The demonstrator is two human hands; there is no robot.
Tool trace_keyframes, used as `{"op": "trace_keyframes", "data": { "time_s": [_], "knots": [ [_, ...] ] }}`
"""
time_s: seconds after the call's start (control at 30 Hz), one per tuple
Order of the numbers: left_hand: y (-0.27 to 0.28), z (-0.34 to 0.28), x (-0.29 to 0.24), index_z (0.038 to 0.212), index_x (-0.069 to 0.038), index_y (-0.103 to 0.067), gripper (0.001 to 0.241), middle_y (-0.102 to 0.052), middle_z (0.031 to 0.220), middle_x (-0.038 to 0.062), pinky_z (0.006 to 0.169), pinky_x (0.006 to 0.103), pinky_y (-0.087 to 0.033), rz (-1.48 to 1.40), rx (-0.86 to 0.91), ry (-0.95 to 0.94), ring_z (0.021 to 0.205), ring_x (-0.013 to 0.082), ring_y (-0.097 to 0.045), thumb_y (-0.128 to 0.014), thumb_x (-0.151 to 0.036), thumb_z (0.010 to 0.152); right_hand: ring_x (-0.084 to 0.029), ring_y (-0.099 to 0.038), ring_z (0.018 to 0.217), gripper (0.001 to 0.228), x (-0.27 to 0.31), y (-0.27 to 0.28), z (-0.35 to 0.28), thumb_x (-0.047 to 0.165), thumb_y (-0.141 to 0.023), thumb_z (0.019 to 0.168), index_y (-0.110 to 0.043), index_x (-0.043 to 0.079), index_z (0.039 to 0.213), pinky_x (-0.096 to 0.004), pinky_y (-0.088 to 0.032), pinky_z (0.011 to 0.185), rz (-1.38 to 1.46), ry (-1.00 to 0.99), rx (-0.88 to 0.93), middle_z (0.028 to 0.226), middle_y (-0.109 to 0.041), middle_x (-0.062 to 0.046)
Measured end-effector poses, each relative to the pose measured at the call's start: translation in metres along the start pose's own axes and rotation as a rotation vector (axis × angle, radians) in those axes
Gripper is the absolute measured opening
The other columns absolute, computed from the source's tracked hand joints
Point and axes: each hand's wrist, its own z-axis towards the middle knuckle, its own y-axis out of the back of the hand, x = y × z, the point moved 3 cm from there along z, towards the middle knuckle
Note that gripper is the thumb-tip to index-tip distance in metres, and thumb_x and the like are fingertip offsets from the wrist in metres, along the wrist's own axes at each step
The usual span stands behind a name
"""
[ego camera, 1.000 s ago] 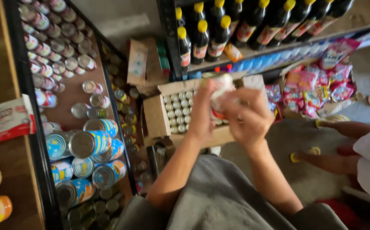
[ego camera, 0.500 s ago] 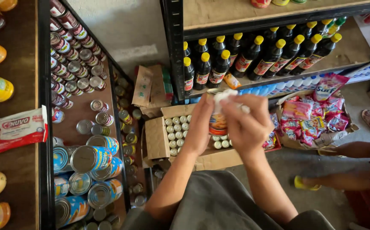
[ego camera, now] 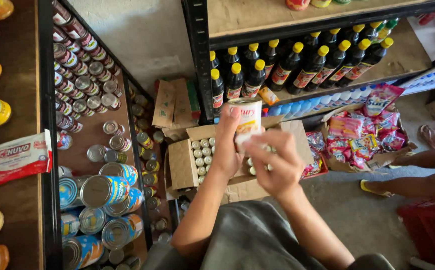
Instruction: Wipe the tops of canned goods with a cloth and place them onto the store shelf.
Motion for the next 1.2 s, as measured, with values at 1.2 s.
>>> {"op": "trace_keyframes", "data": {
  "time_s": [1.2],
  "knots": [
    [-0.040, -0.036, -0.043, 0.107, -0.009, -0.045, 0.038, -0.056, 0.097, 0.016, 0.062, 0.0355, -0.055, 0.158, 0.028, 0.163, 0.079, 0.0295, -0.065, -0.049, -0.046, 0.099, -0.029, -0.067, 0.083, 0.007, 0.010, 0.017, -0.007, 0.005, -0.078, 0.087, -0.082, 0.010, 0.089, -0.041, -0.057, 0.077, 0.056, -0.055, 0.031, 0.098, -0.073, -0.011]
  ]
}}
